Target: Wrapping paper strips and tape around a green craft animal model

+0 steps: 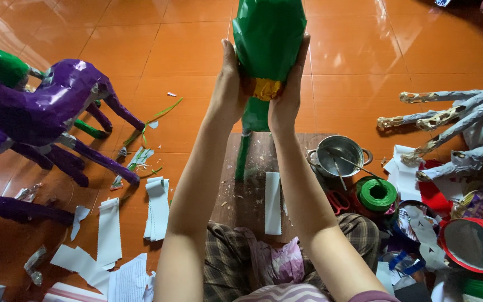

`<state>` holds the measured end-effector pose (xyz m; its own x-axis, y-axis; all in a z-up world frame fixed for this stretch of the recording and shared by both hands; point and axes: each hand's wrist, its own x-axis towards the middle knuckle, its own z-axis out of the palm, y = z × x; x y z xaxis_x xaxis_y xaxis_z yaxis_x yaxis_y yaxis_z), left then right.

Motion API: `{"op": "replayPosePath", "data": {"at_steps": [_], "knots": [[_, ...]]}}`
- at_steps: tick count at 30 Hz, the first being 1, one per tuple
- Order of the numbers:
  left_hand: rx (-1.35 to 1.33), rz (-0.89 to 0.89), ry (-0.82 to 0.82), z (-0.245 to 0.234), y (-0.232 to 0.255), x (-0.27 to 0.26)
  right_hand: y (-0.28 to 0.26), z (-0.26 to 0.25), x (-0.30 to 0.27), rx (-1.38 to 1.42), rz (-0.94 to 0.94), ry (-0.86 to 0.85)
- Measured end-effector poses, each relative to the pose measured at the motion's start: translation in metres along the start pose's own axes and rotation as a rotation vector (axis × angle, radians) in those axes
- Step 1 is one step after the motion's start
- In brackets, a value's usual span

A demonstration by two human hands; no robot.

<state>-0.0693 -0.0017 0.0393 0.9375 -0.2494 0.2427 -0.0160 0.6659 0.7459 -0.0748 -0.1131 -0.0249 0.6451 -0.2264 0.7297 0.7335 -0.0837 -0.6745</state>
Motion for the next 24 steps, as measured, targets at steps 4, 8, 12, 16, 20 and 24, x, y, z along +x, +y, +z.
{"op": "replayPosePath", "data": {"at_steps": [4, 8, 12, 16, 20, 24], "knots": [[0.156, -0.044, 0.16, -0.001, -0.002, 0.0, 0.002, 0.004, -0.004, 0.056, -0.023, 0.007], [0.157, -0.056, 0.111, -0.005, -0.001, 0.002, 0.006, 0.004, -0.006, 0.054, -0.001, 0.028], [0.075, -0.087, 0.045, -0.012, 0.003, 0.003, 0.008, 0.007, -0.006, 0.229, 0.047, 0.033], [-0.001, -0.134, 0.086, -0.025, 0.005, 0.008, 0.012, 0.001, -0.01, 0.245, 0.125, 0.073], [-0.038, -0.174, 0.167, -0.068, -0.005, -0.003, 0.013, -0.046, -0.037, 0.389, 0.153, 0.063], [0.001, -0.221, 0.278, -0.154, -0.044, -0.085, 0.079, -0.146, -0.106, 0.486, 0.436, -0.026]]}}
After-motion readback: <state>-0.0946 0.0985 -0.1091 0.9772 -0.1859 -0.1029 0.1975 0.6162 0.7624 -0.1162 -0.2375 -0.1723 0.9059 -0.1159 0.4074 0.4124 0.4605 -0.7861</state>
